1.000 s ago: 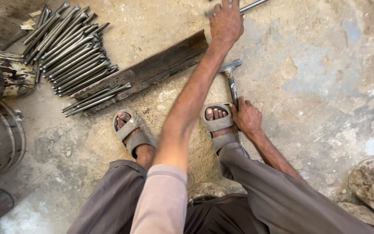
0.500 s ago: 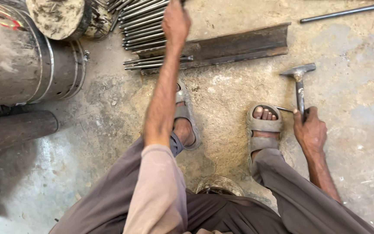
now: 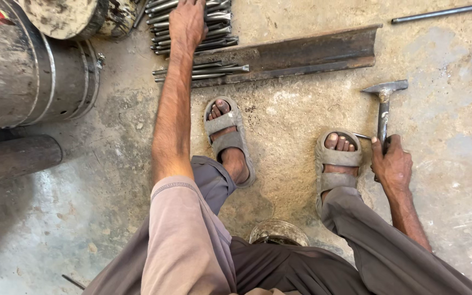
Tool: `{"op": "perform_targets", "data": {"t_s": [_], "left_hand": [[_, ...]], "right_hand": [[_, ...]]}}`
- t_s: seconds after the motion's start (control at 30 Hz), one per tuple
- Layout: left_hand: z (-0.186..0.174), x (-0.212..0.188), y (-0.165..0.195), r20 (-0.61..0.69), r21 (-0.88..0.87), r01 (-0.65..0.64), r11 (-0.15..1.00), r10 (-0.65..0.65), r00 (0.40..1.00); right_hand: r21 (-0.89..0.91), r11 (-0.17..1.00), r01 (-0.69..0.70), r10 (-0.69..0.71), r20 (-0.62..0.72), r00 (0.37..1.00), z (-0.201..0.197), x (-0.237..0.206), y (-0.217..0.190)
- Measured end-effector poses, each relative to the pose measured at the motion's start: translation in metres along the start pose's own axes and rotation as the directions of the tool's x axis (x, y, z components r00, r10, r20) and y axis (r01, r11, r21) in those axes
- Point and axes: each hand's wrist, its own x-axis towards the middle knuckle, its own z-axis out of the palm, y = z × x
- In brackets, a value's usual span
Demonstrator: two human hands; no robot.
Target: The person repeatedly places metal rods on a wooden block and strikes them with a hammer to shape the ends. The person picks up each rod, positions it, hammers it, and sets it aside, continuing the cycle throughout the clip.
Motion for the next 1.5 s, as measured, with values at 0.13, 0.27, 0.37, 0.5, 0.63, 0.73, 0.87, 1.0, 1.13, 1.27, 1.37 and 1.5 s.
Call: {"op": "perform_targets", "data": {"t_s": [0.13, 0.27, 0.37, 0.5, 0.63, 0.73, 0.87, 1.0, 1.13, 1.27, 1.37, 1.5], "left_hand": [[0.002, -0.007, -0.008, -0.015, 0.046, -0.079, 0.996, 0.08, 0.997], [-0.021, -0.002, 0.005, -0.286, 0.012, -0.249, 0.969, 0.242, 0.927], [-0.04, 0.015, 0.059, -0.288, -0.186, -0.396, 0.899, 0.335, 0.897], [-0.04, 0.007, 0.175, -0.043, -0.438, -0.463, 0.771, 0.497, 0.867], [-0.004, -0.008, 0.257, 0.05, -0.439, -0.409, 0.8, 0.476, 0.878], [0.031, -0.011, 0.271, 0.084, -0.427, -0.313, 0.849, 0.382, 0.92], [0.062, -0.02, 0.272, 0.037, -0.369, -0.274, 0.888, 0.308, 0.951], [0.068, -0.029, 0.279, -0.035, -0.329, -0.265, 0.906, 0.268, 0.963], [0.058, -0.031, 0.277, 0.051, -0.439, -0.189, 0.879, 0.234, 0.971], [0.042, -0.033, 0.282, -0.045, -0.46, -0.245, 0.854, 0.253, 0.966], [0.027, -0.048, 0.317, -0.097, -0.496, -0.359, 0.79, 0.361, 0.928], [0.013, -0.093, 0.405, 0.21, -0.531, -0.408, 0.743, 0.581, 0.786]], "right_hand": [[-0.037, 0.995, 0.09, -0.092, -0.064, 0.994, 0.005, 0.002, 0.003], [0.027, 0.998, 0.061, -0.06, -0.052, 0.997, 0.004, 0.005, 0.012], [0.033, 0.996, 0.082, -0.078, -0.103, 0.992, 0.0, 0.003, 0.014], [0.044, 0.998, 0.052, -0.046, -0.131, 0.99, -0.007, 0.001, 0.012], [0.061, 0.997, 0.043, -0.033, -0.157, 0.987, -0.015, 0.006, 0.018], [0.014, 0.998, 0.055, -0.053, -0.141, 0.989, -0.023, 0.014, 0.029], [-0.023, 0.989, 0.147, -0.149, -0.158, 0.976, -0.03, 0.025, 0.04], [-0.019, 0.998, 0.063, -0.065, -0.101, 0.993, -0.033, 0.028, 0.041], [-0.05, 0.994, 0.093, -0.098, -0.112, 0.989, -0.037, 0.026, 0.039], [-0.099, 0.991, 0.089, -0.099, -0.105, 0.989, -0.043, 0.024, 0.038], [-0.096, 0.987, 0.131, -0.141, -0.103, 0.985, -0.048, 0.024, 0.037], [-0.135, 0.974, 0.182, -0.203, -0.17, 0.964, -0.054, 0.026, 0.033]]}}
